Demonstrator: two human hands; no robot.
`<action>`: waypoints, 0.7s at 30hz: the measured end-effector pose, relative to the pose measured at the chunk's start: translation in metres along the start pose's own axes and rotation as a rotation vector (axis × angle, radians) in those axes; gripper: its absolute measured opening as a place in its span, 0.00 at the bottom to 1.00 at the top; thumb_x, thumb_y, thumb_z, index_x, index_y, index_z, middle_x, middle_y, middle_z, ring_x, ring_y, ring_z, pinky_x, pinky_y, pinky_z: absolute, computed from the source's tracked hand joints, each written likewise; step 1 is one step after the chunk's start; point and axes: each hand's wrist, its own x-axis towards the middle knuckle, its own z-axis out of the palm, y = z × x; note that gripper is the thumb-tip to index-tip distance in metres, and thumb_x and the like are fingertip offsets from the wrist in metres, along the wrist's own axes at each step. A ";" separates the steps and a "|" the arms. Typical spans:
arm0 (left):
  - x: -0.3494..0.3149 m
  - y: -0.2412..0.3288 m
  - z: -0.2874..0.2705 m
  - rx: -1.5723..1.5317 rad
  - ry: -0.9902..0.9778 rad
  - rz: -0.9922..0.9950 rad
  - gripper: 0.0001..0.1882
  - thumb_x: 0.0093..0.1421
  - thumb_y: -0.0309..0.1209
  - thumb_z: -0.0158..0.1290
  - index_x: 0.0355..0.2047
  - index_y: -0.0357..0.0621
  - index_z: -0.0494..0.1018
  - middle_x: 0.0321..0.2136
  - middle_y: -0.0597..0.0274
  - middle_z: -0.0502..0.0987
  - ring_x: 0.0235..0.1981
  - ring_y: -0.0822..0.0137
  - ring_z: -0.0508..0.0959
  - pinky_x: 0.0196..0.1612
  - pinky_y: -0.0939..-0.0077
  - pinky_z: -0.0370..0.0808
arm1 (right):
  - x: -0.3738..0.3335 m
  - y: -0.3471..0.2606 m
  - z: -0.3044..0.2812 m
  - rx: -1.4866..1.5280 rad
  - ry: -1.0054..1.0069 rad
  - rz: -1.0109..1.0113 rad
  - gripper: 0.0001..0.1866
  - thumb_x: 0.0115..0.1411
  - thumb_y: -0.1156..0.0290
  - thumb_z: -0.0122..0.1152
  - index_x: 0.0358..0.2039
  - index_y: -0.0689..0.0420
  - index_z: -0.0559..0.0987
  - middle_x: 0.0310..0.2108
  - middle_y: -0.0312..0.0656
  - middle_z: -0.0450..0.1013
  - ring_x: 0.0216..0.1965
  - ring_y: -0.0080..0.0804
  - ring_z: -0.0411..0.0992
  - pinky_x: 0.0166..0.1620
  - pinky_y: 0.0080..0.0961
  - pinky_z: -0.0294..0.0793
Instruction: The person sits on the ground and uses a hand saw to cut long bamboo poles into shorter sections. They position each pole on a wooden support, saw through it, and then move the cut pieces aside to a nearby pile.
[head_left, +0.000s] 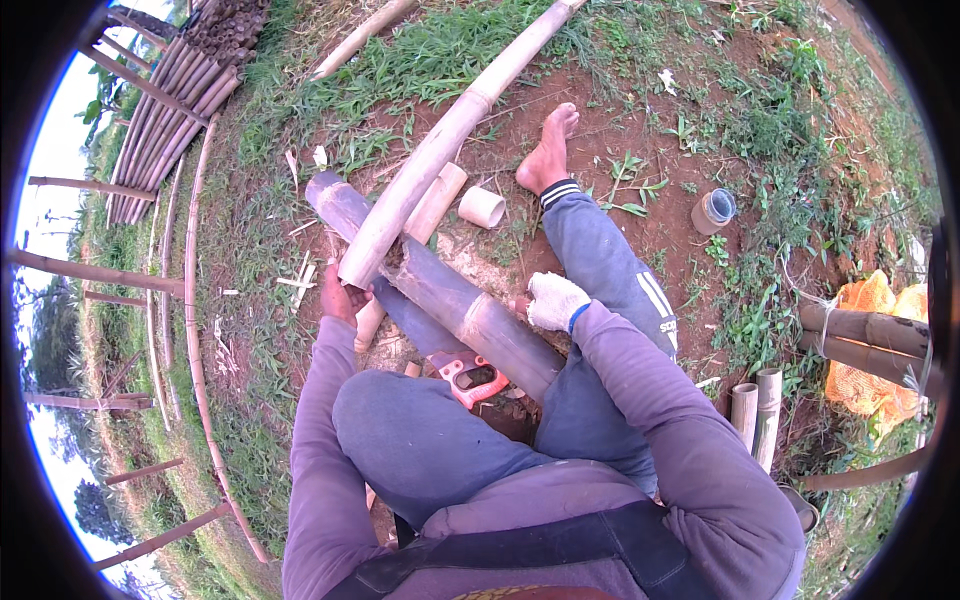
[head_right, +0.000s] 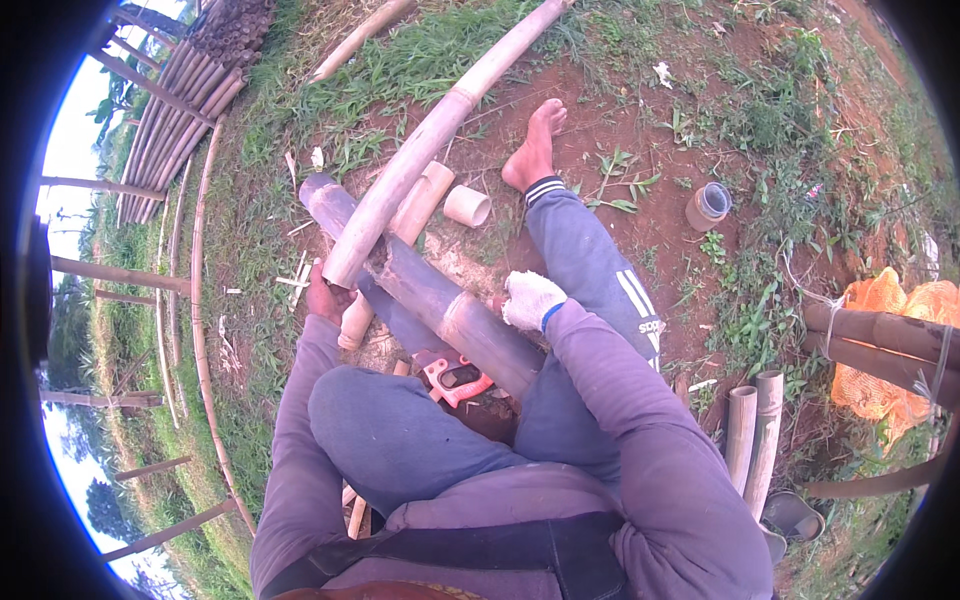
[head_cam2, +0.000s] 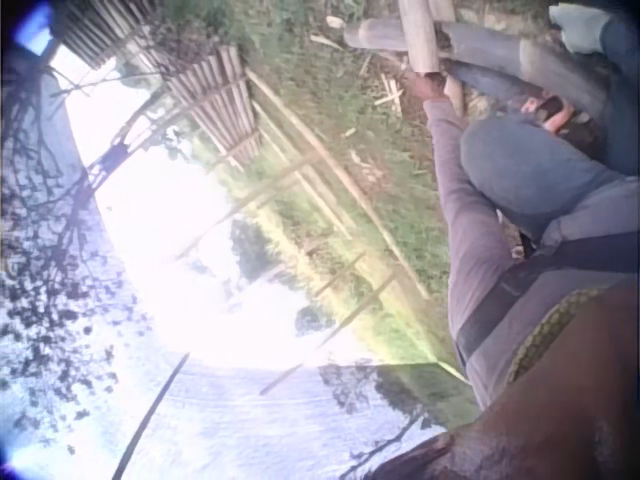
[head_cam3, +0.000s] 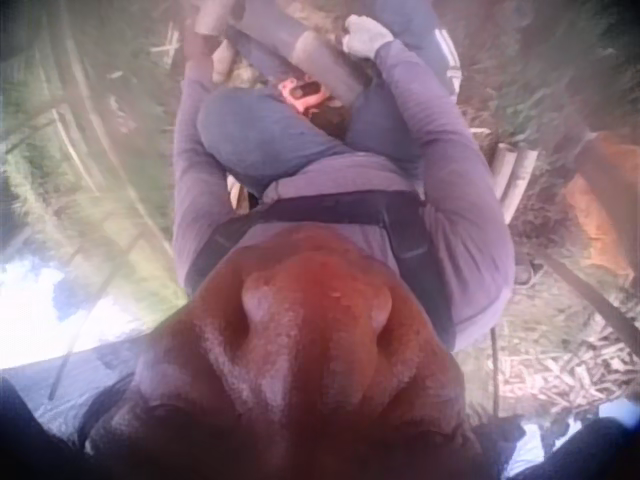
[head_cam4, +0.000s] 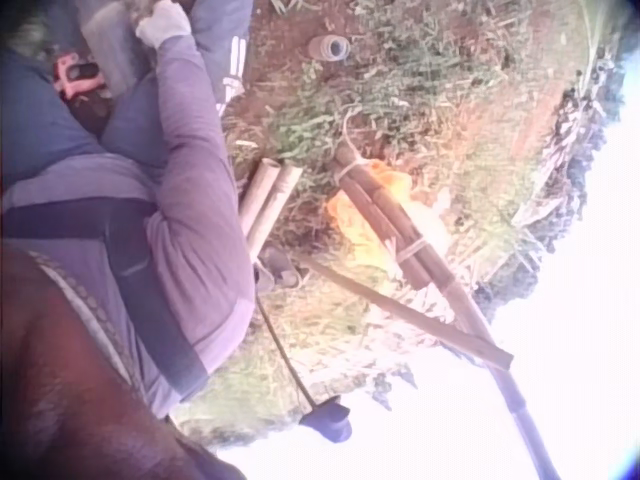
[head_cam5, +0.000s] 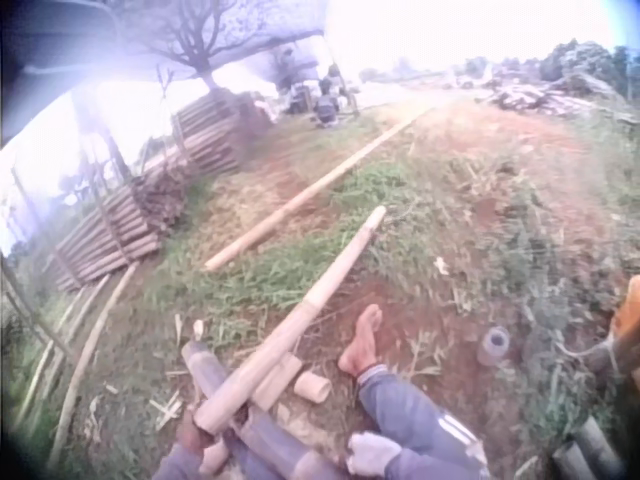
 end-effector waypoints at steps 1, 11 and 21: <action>-0.002 0.004 -0.002 0.006 0.020 -0.059 0.35 0.71 0.66 0.46 0.53 0.45 0.77 0.33 0.54 0.84 0.29 0.61 0.83 0.32 0.65 0.82 | 0.001 -0.003 -0.002 0.004 -0.017 -0.003 0.32 0.65 0.43 0.66 0.47 0.65 0.84 0.45 0.65 0.82 0.52 0.62 0.81 0.56 0.51 0.80; -0.012 0.007 -0.018 -0.050 0.065 -0.018 0.36 0.68 0.68 0.52 0.52 0.47 0.78 0.34 0.57 0.83 0.28 0.65 0.81 0.36 0.65 0.82 | 0.000 -0.003 -0.002 0.024 0.033 -0.010 0.33 0.65 0.42 0.67 0.50 0.64 0.83 0.48 0.64 0.82 0.54 0.61 0.80 0.58 0.51 0.79; -0.097 -0.004 -0.177 0.218 0.005 0.546 0.33 0.74 0.44 0.60 0.71 0.36 0.69 0.64 0.52 0.76 0.62 0.61 0.78 0.65 0.64 0.75 | 0.000 -0.004 -0.007 0.012 -0.047 0.039 0.33 0.65 0.41 0.68 0.49 0.64 0.84 0.47 0.64 0.82 0.54 0.61 0.80 0.58 0.51 0.78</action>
